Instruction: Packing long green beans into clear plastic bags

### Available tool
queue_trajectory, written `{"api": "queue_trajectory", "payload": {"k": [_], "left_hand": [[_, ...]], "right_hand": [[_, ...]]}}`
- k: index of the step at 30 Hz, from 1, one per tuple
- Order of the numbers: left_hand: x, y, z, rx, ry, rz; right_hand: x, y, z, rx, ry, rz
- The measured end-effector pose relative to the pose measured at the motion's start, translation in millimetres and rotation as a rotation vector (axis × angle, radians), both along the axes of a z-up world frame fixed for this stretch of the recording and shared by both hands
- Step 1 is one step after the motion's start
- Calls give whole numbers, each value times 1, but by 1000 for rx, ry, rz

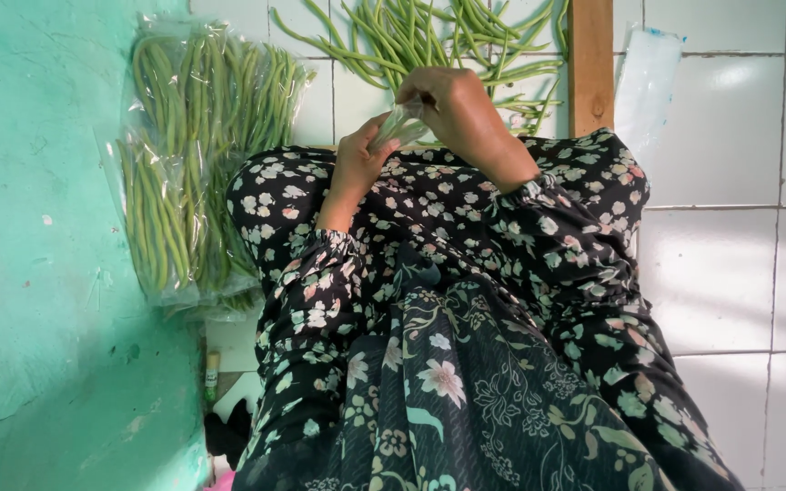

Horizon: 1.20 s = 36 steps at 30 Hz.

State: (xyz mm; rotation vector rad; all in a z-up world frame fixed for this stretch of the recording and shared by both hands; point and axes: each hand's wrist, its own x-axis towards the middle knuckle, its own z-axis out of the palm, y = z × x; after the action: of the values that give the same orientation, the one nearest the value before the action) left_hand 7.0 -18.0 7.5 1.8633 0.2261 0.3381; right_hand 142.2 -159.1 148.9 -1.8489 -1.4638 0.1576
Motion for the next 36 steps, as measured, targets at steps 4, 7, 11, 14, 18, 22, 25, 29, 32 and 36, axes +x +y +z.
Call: {"api": "queue_trajectory", "payload": {"k": [4, 7, 11, 14, 18, 22, 25, 29, 32, 36], "left_hand": [[2, -1, -4, 21, 4, 30], [3, -1, -11, -69, 37, 56], [-4, -4, 1, -378, -147, 100], [-11, -16, 48, -603, -147, 98], [-21, -49, 107, -399, -195, 94], [-24, -77, 177, -397, -234, 79], [-27, -82, 163, -327, -325, 58], [-34, -92, 164, -345, -295, 3], [-36, -103, 201, -378, -326, -12], [-36, -117, 213, -389, -291, -86]], "right_hand": [[-7, 4, -6, -31, -16, 43], [-6, 0, -2, 63, -58, 4], [-3, -26, 4, 329, 23, -260], [-22, -49, 8, 381, 363, -293], [-68, -71, -4, 288, 797, -132], [-89, -87, -1, 410, 882, -201], [-89, -101, 13, 499, 879, -253], [-89, -113, 30, 544, 836, -303], [-90, -120, 30, 585, 849, -327], [-89, -126, 27, 625, 863, -359]]}}
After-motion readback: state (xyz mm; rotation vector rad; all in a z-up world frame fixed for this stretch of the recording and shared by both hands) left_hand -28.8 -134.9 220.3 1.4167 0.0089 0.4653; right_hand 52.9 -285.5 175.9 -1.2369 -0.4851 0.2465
